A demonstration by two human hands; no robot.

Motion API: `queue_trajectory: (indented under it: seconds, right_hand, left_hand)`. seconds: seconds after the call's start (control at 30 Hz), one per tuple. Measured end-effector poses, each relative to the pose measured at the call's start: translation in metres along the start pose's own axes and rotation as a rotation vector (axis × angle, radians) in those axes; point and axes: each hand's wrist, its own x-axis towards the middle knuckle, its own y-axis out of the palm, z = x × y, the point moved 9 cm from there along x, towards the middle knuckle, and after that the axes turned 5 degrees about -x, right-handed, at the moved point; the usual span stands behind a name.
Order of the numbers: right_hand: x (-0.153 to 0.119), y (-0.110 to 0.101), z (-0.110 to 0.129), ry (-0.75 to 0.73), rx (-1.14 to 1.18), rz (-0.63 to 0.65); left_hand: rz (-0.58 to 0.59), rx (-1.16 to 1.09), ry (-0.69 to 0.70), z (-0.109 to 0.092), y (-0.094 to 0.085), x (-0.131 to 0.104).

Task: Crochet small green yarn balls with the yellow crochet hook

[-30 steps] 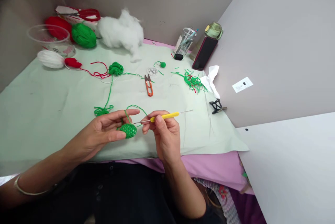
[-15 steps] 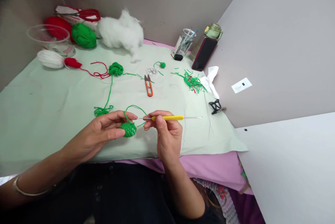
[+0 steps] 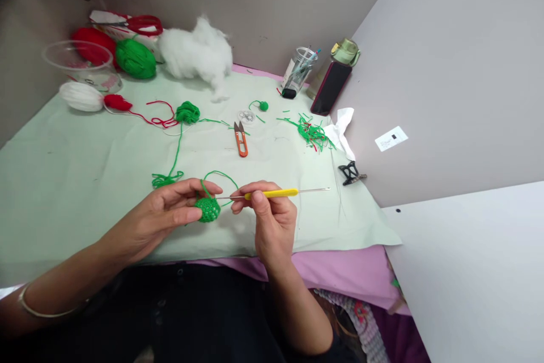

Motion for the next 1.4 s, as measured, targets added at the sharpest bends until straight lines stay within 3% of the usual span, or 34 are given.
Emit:
queue_trajectory:
  seconds: [0.47, 0.93, 1.2, 1.4]
  right_hand:
    - [-0.001, 0.001, -0.001, 0.005, -0.036, 0.055]
    - [-0.003, 0.007, -0.02, 0.175, 0.119, 0.054]
    - [-0.016, 0.014, -0.005, -0.102, -0.098, 0.063]
    - [-0.01, 0.016, -0.016, 0.024, 0.065, 0.058]
  left_hand:
    - [0.023, 0.047, 0.026, -0.003, 0.002, -0.001]
    - [0.078, 0.038, 0.032, -0.003, 0.004, -0.002]
    - [-0.001, 0.073, 0.061, -0.008, 0.003, 0.0]
    - [-0.012, 0.189, 0.093, -0.013, 0.0, 0.0]
